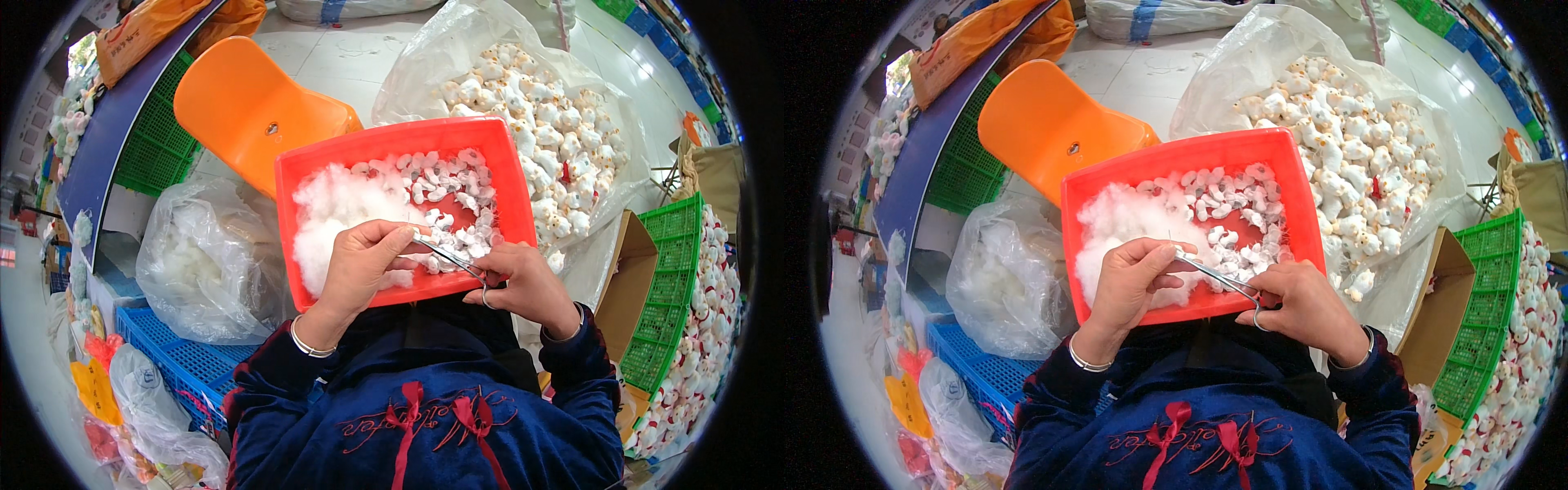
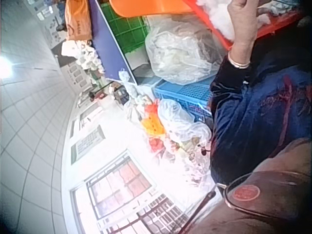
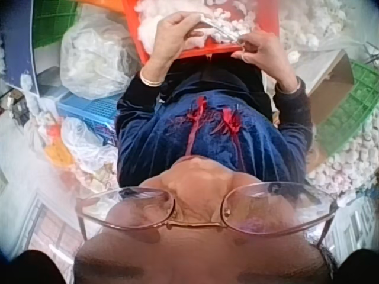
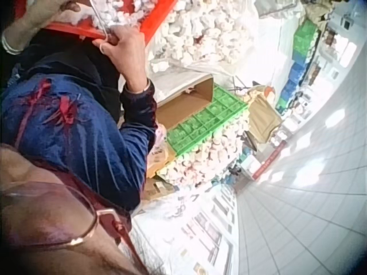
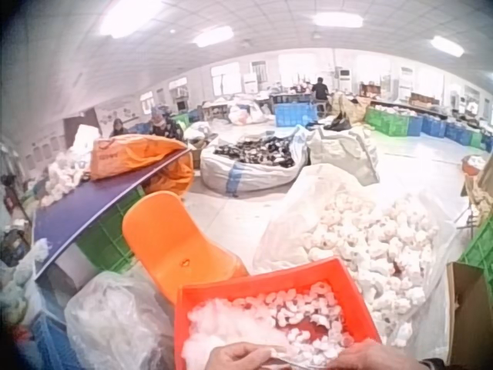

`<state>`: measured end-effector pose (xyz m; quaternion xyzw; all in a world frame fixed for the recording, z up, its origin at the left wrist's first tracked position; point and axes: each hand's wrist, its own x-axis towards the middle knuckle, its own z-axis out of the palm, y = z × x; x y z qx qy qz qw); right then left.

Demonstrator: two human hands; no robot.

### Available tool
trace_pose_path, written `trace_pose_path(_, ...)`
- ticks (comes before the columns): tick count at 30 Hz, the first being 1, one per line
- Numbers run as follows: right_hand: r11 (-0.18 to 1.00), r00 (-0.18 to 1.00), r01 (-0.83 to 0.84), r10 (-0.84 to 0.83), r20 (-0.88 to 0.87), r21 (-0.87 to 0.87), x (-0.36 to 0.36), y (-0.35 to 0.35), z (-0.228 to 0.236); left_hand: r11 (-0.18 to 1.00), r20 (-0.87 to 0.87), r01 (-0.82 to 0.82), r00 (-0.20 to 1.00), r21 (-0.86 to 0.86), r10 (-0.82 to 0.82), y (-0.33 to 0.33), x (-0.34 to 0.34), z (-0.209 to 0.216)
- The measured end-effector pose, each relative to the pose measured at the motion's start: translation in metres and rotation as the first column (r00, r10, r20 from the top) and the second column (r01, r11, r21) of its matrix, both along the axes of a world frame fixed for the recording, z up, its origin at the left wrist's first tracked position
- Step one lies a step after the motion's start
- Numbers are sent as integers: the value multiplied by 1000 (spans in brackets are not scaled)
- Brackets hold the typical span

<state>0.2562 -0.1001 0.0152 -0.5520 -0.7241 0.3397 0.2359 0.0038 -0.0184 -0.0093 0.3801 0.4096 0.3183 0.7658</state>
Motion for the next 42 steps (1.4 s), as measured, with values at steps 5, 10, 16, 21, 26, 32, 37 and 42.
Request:
trace_pose_path(5, 980, 992, 57, -78, -102, -188, -5, -1, 0, 995, -63, -10, 998, 100, 16, -4, 0, 5)
trace_pose_path(10, 976, 988, 62, -91, -129, -209, -6, 0, -3, 975, 20, -32, 999, 218, 29, -6, 0, -7)
trace_pose_path(16, 972, 996, -9, -11, -85, -234, -2, 3, 3, 992, 11, 47, 999, 114, -49, -2, -10, 7)
trace_pose_path(21, 948, 985, -88, 38, -167, -306, 6, 5, 4, 958, 69, 248, 963, 146, -260, 12, -24, -3)
trace_pose_path(26, 897, 963, -167, 60, -262, -409, 14, 10, 2, 918, 73, 336, 931, 209, -357, 19, -29, -4)
trace_pose_path(32, 872, 948, -254, 140, -285, -419, 18, 16, 4, 893, 70, 382, 910, 239, -408, 22, -30, 6)
trace_pose_path(37, 870, 950, -288, 207, -232, -400, 18, 21, 9, 885, 28, 400, 908, 238, -418, 22, -30, 15)
trace_pose_path(42, 875, 970, -210, 130, -206, -436, 11, 21, 13, 896, -27, 382, 922, 225, -386, 21, -30, 15)
